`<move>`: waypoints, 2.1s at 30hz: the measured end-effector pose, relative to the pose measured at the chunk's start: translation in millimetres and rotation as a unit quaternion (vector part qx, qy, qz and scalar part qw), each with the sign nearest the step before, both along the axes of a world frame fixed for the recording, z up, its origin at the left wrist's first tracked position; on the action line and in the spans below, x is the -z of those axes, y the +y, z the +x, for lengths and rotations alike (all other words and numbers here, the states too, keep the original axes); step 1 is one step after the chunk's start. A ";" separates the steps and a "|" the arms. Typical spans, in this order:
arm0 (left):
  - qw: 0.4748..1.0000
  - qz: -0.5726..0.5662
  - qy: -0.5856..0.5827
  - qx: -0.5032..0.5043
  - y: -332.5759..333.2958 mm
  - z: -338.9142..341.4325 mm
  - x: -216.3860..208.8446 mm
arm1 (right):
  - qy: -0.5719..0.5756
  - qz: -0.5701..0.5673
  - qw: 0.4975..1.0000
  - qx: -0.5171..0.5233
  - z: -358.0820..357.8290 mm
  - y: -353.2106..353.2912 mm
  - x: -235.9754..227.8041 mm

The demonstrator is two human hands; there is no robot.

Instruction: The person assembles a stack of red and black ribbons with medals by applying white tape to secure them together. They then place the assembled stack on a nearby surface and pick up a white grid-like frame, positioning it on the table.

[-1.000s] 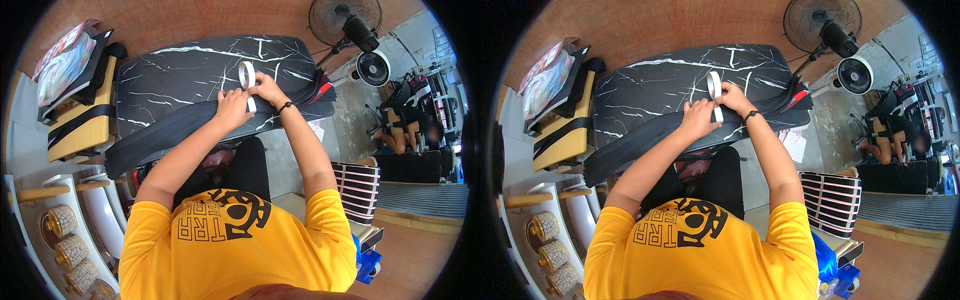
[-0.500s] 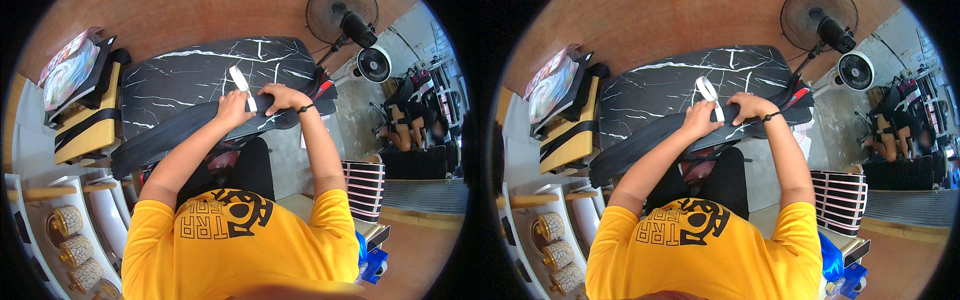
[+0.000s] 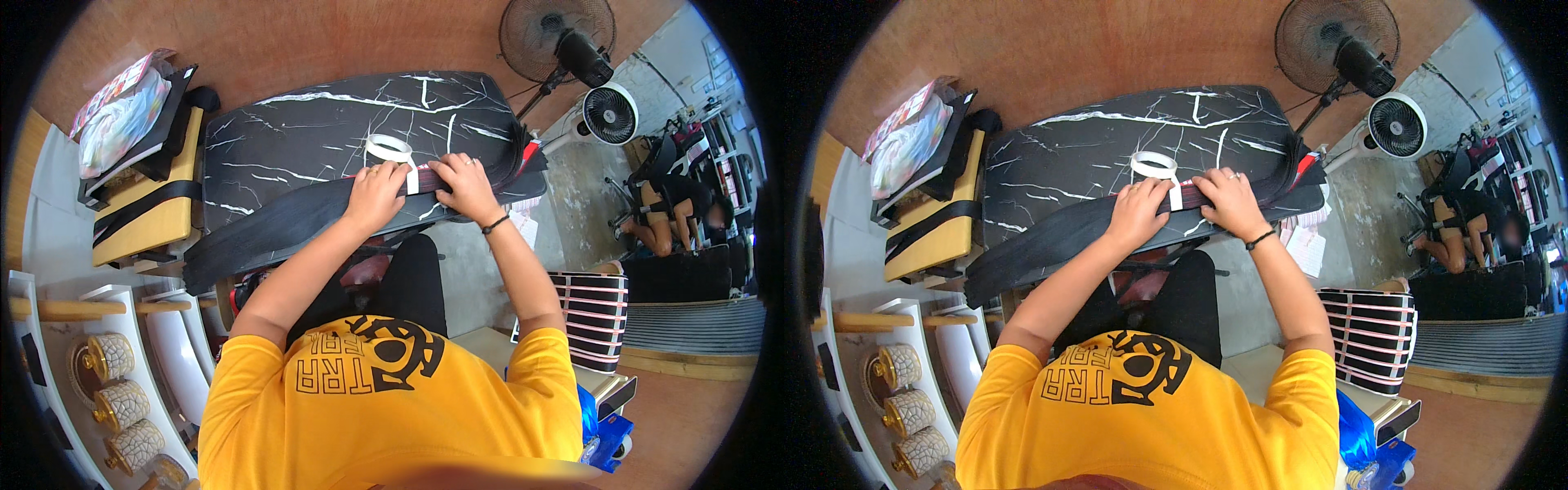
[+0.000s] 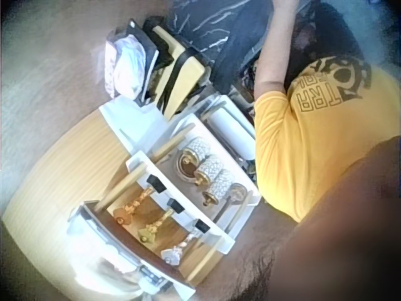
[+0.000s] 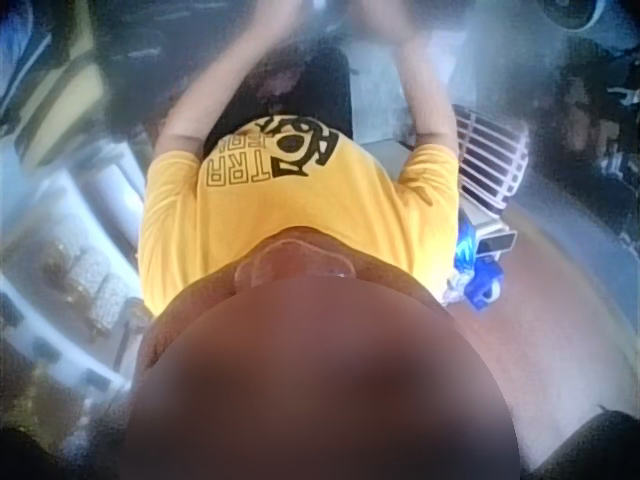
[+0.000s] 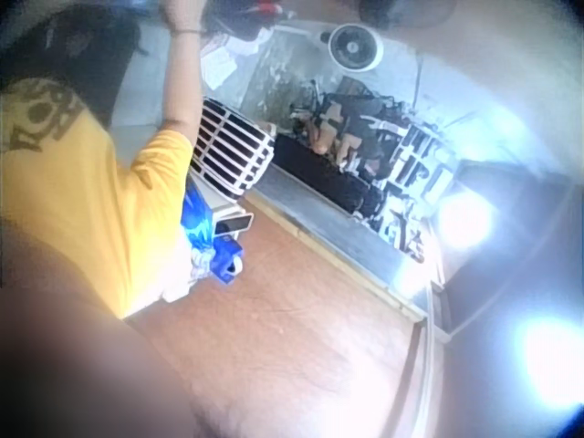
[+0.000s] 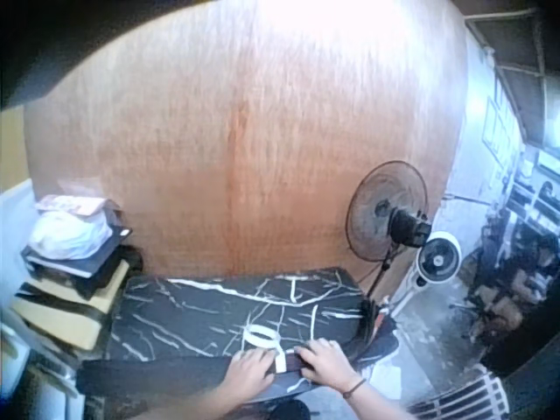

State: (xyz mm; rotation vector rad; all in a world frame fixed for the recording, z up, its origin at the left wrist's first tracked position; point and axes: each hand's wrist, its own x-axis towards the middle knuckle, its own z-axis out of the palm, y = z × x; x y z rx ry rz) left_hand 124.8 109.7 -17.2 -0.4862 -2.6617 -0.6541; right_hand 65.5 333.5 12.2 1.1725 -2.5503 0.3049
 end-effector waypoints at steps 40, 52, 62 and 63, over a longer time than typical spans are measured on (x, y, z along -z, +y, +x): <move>0.986 0.005 0.161 -0.054 -7.5 27.0 23.6 | -0.328 0.063 0.942 0.040 -38.4 -94.7 -20.5; 0.985 0.004 0.160 -0.056 -6.8 25.8 25.8 | -0.402 -0.310 0.857 0.085 -22.3 -80.9 16.8; 0.984 -0.023 0.165 -0.072 -4.0 27.3 24.7 | -0.356 -0.418 0.834 0.061 -11.9 -85.3 33.0; 0.982 -0.023 0.172 -0.070 -3.7 27.2 25.1 | -0.349 -0.394 0.847 0.070 -11.4 -85.0 30.5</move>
